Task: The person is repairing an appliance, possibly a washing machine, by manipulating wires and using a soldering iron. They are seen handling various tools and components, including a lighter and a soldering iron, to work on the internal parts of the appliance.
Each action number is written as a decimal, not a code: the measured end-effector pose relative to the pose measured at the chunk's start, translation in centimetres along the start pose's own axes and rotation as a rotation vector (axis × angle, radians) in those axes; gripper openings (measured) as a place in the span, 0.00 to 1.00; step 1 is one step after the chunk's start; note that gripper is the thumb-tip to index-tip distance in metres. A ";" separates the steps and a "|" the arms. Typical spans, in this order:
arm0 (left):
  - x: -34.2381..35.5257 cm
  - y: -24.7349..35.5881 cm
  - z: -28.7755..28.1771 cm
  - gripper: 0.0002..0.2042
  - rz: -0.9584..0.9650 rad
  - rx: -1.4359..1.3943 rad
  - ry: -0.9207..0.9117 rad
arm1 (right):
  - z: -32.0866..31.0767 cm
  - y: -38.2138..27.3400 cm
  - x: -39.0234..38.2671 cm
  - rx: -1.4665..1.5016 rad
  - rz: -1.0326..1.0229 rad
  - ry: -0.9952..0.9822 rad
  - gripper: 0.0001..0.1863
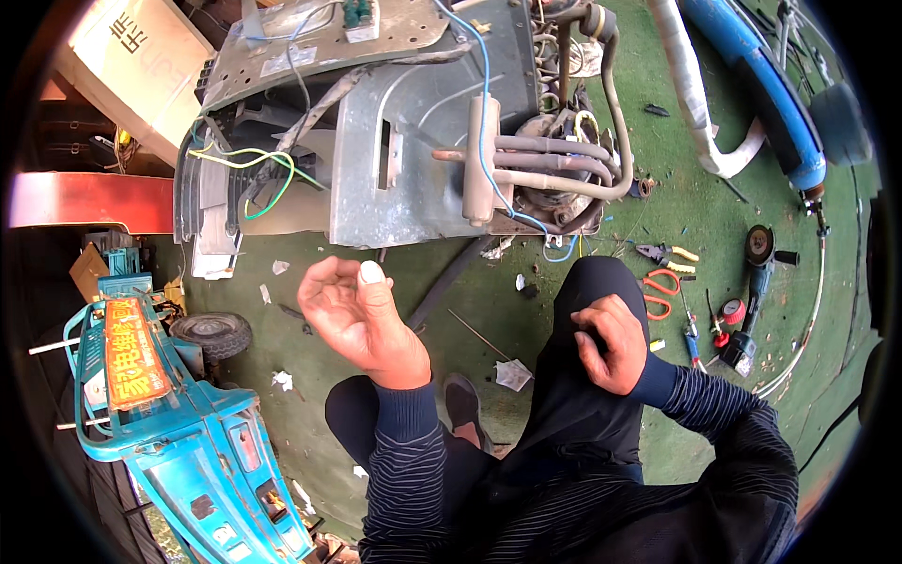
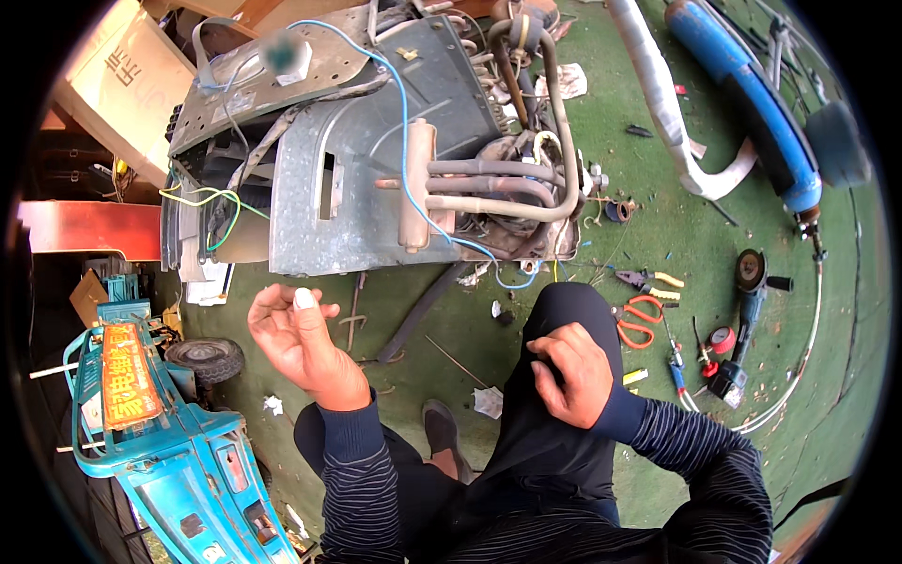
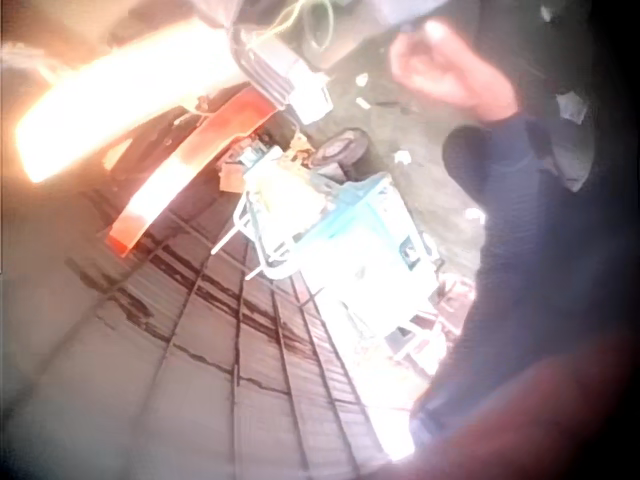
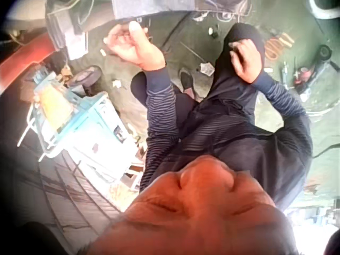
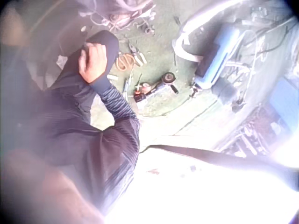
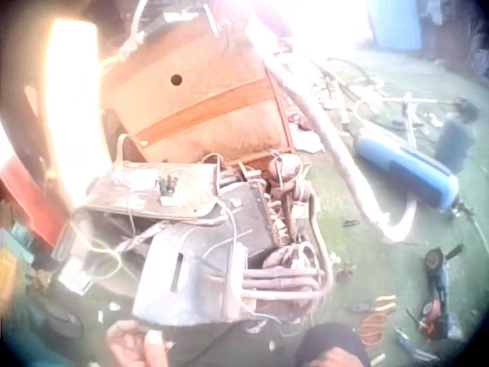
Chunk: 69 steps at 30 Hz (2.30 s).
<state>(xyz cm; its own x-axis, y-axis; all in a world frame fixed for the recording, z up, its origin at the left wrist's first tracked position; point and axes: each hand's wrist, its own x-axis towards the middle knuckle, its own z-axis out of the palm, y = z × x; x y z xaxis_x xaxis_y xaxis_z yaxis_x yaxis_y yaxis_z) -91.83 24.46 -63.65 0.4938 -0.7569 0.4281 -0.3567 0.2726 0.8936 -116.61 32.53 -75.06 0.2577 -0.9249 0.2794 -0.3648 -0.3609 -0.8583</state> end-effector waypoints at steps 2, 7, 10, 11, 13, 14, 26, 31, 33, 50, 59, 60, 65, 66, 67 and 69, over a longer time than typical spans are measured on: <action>0.3 -0.5 -1.2 0.11 -0.011 -0.002 -0.079 | 0.0 -0.6 -1.0 -0.039 0.075 0.088 0.16; -3.7 -5.9 -4.2 0.07 -0.342 -0.108 -0.300 | 2.3 -2.1 -0.1 -0.179 0.167 0.343 0.17; -5.9 -8.2 -5.2 0.09 -0.537 -0.112 -0.552 | 3.8 -2.9 3.7 -0.263 0.037 0.414 0.19; -6.4 -9.0 -5.4 0.10 -0.538 -0.097 -0.612 | 4.2 -3.1 5.0 -0.286 -0.002 0.416 0.19; -6.4 -10.0 -5.2 0.11 -0.539 -0.078 -0.754 | 4.2 -3.6 7.3 -0.375 -0.063 0.405 0.20; -6.8 -11.2 -5.2 0.12 -0.535 -0.091 -0.801 | 4.2 -3.8 8.1 -0.422 -0.047 0.396 0.20; -6.6 -13.5 -1.0 0.14 -0.509 -0.402 -0.837 | 4.7 -4.1 13.0 -0.901 0.020 0.138 0.11; -6.8 -12.0 2.5 0.18 -0.729 -0.595 -0.808 | 5.5 -2.6 13.6 -0.887 0.138 0.124 0.14; -7.4 -10.4 4.2 0.19 -0.854 -0.659 -0.742 | 5.7 -2.8 13.6 -0.888 0.169 0.134 0.16; -7.1 -10.9 4.0 0.12 -0.656 -0.734 -0.419 | 5.4 -3.8 12.9 -0.912 0.116 0.137 0.14; -9.1 -10.7 3.7 0.07 -0.833 -0.546 -0.618 | -7.1 -1.6 -4.8 -1.117 0.334 0.112 0.08; -9.7 -10.7 3.9 0.07 -0.802 -0.537 -0.585 | -9.3 -0.6 -8.0 -1.096 0.521 0.121 0.09; -11.0 -10.7 4.5 0.09 -0.759 -0.502 -0.550 | -17.3 6.4 -24.7 -1.017 1.146 0.313 0.16; -11.4 -11.0 4.4 0.09 -0.756 -0.499 -0.572 | -18.2 7.9 -27.4 -0.962 1.207 0.328 0.16; -11.5 -11.3 4.2 0.10 -0.777 -0.465 -0.631 | -18.4 9.3 -29.3 -0.918 1.225 0.337 0.16; -12.2 -11.9 4.2 0.11 -0.797 -0.383 -0.791 | -18.4 12.0 -31.6 -0.854 1.251 0.278 0.15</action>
<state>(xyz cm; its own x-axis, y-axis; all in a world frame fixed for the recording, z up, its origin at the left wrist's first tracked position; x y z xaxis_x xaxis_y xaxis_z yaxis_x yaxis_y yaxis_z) -96.89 27.97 -80.10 -0.2057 -0.9139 -0.3501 0.1565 -0.3839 0.9100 -145.59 55.27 -86.29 -0.7280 -0.6360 -0.2560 -0.6259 0.7689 -0.1305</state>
